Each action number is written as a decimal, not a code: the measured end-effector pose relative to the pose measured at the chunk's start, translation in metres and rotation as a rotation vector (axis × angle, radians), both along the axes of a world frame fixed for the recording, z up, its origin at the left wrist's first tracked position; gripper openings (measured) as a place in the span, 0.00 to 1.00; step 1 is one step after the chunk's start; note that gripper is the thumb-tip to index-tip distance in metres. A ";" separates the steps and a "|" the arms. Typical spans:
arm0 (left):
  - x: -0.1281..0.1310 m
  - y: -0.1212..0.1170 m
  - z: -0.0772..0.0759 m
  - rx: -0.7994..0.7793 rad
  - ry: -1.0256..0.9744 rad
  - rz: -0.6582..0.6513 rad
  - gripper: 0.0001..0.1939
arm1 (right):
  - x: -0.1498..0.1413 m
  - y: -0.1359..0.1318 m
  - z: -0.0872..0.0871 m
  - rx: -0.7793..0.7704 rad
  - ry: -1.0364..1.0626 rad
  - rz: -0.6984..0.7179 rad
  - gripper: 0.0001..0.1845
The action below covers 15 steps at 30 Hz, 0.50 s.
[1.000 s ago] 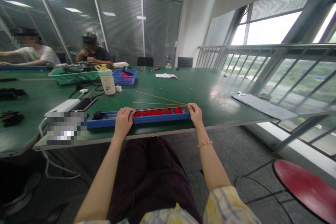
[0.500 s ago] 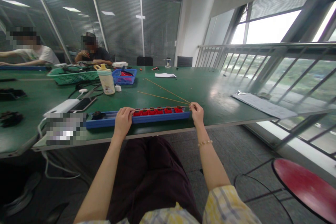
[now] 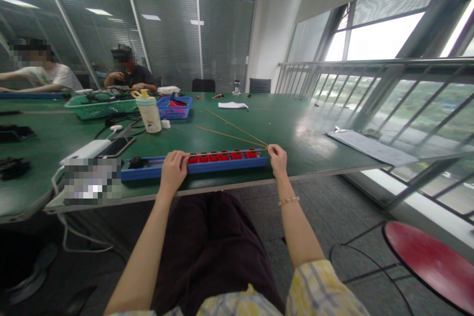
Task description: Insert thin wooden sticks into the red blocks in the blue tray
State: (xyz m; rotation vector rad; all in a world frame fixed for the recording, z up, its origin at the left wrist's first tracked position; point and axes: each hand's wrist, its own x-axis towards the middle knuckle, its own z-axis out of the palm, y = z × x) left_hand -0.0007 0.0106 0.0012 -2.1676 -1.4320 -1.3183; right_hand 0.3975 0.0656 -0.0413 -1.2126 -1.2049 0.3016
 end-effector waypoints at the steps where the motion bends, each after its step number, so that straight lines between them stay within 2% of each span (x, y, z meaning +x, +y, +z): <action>1: 0.000 0.000 0.000 0.005 0.000 -0.002 0.10 | 0.000 0.000 -0.001 0.006 0.006 0.006 0.15; 4: 0.001 -0.002 0.001 0.012 0.003 -0.008 0.10 | 0.001 0.002 -0.002 0.034 0.037 0.006 0.16; 9: 0.002 -0.003 0.002 0.027 -0.001 -0.012 0.09 | 0.001 0.001 -0.002 0.139 0.088 -0.101 0.17; 15: 0.003 -0.004 0.003 0.047 -0.015 -0.020 0.09 | 0.000 -0.005 0.003 0.251 0.008 -0.185 0.19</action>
